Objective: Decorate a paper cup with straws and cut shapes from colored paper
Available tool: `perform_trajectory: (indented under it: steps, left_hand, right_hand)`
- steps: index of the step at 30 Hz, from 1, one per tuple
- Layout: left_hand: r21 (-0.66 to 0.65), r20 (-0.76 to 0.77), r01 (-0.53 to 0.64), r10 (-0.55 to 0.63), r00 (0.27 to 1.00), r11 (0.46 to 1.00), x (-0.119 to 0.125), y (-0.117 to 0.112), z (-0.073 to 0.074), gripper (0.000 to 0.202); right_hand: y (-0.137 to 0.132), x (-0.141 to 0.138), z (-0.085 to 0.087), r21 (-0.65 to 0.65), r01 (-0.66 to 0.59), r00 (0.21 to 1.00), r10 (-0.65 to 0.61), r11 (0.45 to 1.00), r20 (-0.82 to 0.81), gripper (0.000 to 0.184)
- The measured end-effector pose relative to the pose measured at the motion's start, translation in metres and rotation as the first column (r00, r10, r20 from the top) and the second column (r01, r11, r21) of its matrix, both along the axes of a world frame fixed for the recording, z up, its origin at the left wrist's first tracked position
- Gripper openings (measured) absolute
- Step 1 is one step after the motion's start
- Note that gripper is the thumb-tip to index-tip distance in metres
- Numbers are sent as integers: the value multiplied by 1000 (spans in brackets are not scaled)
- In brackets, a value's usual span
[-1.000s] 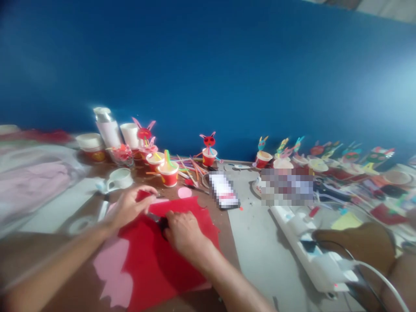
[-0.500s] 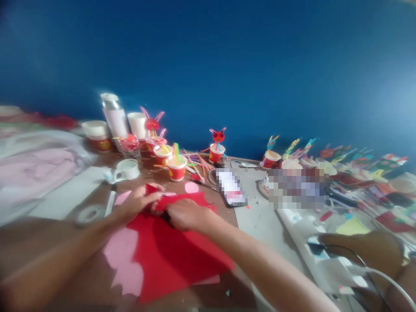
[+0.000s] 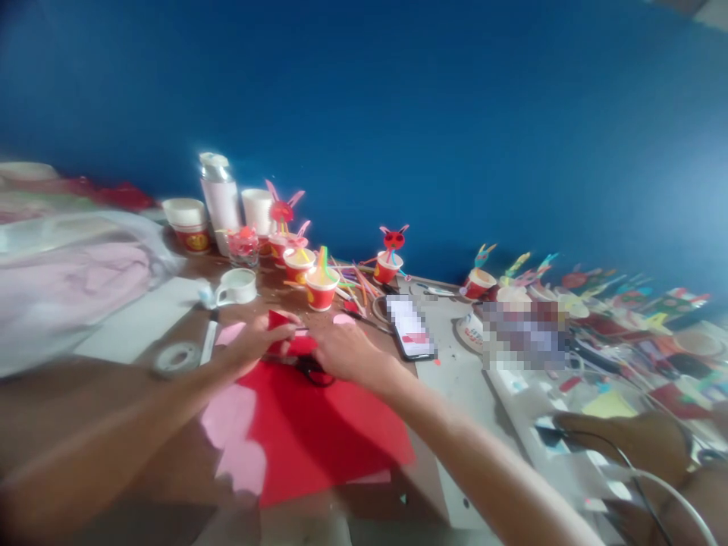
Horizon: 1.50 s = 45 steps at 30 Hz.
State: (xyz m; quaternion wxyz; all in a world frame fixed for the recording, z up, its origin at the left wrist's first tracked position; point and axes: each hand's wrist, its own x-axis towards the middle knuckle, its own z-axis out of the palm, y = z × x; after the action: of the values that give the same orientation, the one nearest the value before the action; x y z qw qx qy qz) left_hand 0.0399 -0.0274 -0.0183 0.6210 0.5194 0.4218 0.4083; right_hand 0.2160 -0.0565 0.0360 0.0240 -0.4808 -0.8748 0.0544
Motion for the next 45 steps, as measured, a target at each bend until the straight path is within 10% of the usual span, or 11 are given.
perform_trajectory:
  steps: [8,13,20,31,36,45]
  left_hand:
    - [20,43,98,-99,994,995,4,-5,-4,26]
    - [21,-114,71,-68,991,997,4,-4,-1,29]
    - [57,-211,-13,25,977,998,4,-5,11,23]
    - [-17,-37,-75,74,997,997,-2,1,13,21]
    - [13,-40,-30,30,999,999,-7,5,11,22]
    - [62,-55,-30,34,998,998,-8,3,15,20]
  right_hand:
    - [-5,8,-27,-3,238,773,-192,971,-605,23]
    - [8,22,-36,-3,192,877,-173,981,-449,24]
    - [46,70,-56,204,508,845,-530,837,70,32]
    - [33,67,-42,204,444,891,-453,872,-2,21]
    - [1,48,-27,127,179,911,-116,976,-396,18]
    - [-5,46,-35,69,185,901,-141,980,-411,17]
